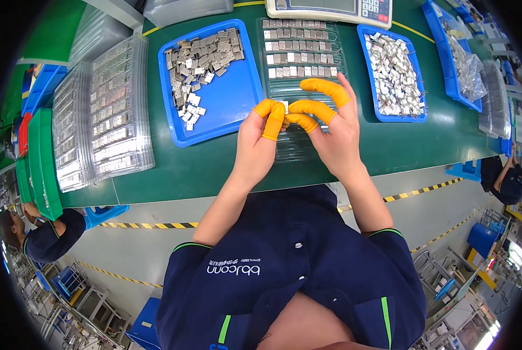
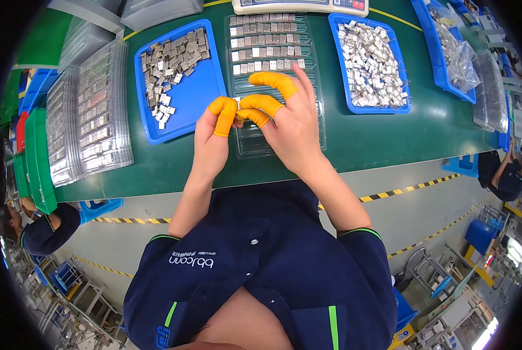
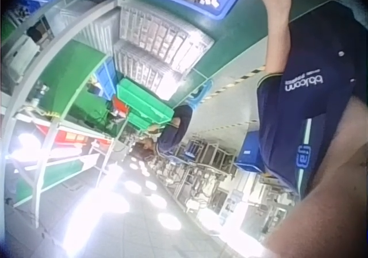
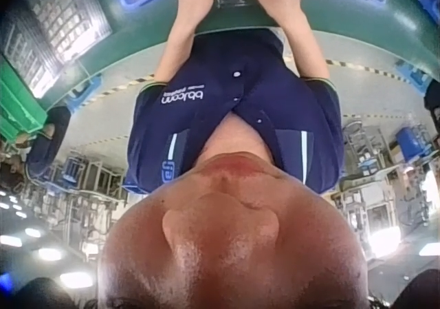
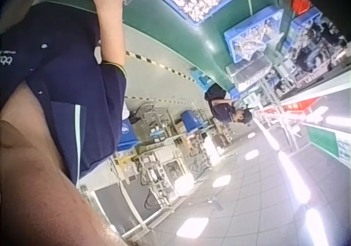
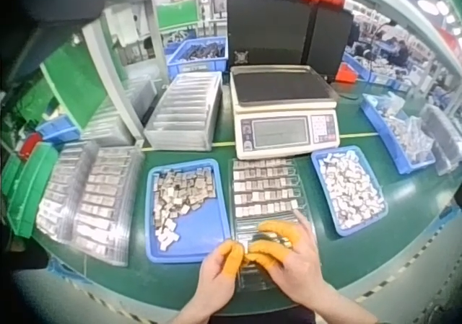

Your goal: The person sorts small electronic components by hand from a bulk tray into a grid-style organizer.

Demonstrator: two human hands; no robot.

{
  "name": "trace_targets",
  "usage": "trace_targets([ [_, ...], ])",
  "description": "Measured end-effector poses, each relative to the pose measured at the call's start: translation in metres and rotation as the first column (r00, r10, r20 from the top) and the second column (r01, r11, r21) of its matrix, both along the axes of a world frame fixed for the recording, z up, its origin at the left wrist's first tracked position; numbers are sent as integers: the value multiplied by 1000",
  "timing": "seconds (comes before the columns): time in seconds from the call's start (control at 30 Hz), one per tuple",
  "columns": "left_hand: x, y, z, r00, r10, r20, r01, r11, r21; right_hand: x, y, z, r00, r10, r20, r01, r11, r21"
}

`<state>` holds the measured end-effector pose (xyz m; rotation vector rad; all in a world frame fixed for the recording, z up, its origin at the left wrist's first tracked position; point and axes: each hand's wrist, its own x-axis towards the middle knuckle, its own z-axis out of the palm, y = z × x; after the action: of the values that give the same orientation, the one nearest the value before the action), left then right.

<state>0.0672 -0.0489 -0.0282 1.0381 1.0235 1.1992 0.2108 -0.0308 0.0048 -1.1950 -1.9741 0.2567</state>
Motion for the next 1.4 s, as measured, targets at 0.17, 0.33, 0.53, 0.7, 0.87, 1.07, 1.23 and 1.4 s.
trace_targets([
  [0.17, -1, -2, 3, 998, 64, 26, -64, 998, -24, -2, 3, -2, 998, 31, 58, -33, 999, 38],
  [0.33, 3, -16, 2, 900, 187, -395, -110, 972, 208, -1, 23, -8, 994, 53, 100, -56, 998, 30],
  [0.53, 20, -55, -4, 565, 118, -817, 300, 893, 336, 5, 51, -28, 942, 124, 313, -112, 992, -55],
  [0.7, 14, -57, -15, 545, 105, -832, 375, 857, 354, 4, 52, -32, 921, 162, 353, -136, 986, -98],
  [0.87, 9, -55, -18, 500, 116, -858, 448, 814, 370, 3, 55, -22, 895, 199, 399, -181, 980, -84],
  [1.07, 7, -45, -18, 479, 178, -859, 502, 748, 435, 1, 65, -3, 932, 160, 326, -170, 985, 2],
  [1.23, 7, -46, -15, 627, 222, -747, 362, 766, 531, -67, 82, -12, 878, 458, 142, -439, 887, -145],
  [1.4, -33, -29, -10, 522, 557, -646, 85, 719, 689, -87, 105, -25, 790, 517, 329, -472, 856, -211],
])
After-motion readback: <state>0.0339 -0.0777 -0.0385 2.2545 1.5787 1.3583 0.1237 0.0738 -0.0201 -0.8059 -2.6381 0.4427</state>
